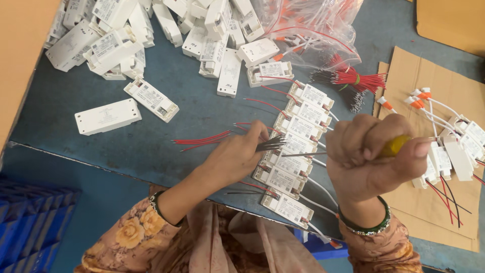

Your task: The person organizes a row of led drivers, uses a screwdriver to tighten components on each driver one at a time, and then gathers and counts bunches of wires by hand.

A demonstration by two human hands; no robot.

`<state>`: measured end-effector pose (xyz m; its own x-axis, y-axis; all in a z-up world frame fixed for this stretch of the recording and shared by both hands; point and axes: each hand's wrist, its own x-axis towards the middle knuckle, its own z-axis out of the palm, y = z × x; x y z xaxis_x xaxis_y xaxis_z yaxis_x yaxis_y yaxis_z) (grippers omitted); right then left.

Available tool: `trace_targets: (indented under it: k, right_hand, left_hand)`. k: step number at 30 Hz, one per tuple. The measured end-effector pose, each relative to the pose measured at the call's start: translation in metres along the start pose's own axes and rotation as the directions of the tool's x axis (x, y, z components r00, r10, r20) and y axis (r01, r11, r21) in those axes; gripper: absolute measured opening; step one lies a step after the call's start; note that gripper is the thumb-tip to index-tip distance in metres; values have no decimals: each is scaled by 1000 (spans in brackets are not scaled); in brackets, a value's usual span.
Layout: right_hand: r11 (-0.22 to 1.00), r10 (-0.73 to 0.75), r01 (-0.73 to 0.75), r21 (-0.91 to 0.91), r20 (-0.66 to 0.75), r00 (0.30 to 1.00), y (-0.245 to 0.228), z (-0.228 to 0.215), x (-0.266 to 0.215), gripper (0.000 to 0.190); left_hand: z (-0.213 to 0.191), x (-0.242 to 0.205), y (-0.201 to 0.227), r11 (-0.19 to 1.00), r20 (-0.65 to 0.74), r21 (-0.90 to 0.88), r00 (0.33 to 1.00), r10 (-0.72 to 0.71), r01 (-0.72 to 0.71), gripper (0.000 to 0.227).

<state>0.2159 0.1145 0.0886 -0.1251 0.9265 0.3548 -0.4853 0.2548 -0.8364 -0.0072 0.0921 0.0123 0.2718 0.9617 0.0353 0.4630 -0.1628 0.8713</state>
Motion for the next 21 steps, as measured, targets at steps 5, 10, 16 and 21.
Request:
trace_targets:
  k: [5,10,16,21]
  right_hand:
    - [1000,23,-23,-3,-5,1000,2,3,0,60]
    - [999,44,-44,26,11,999,4,2,1,61]
    - [998,55,-55,24,7,998,6,1,1,61]
    - [998,59,-59,32,-3,998,7,0,2,61]
  left_hand:
    - [-8,3,1,985,50,-167,998,-35,42,26]
    - [-11,2,2,983,138,3,973,-183,184,30]
    - [-4,0,-8,997,84,78,996,-32,26,33]
    - [-1,0,-10,996,55,90,998,-6,1,32]
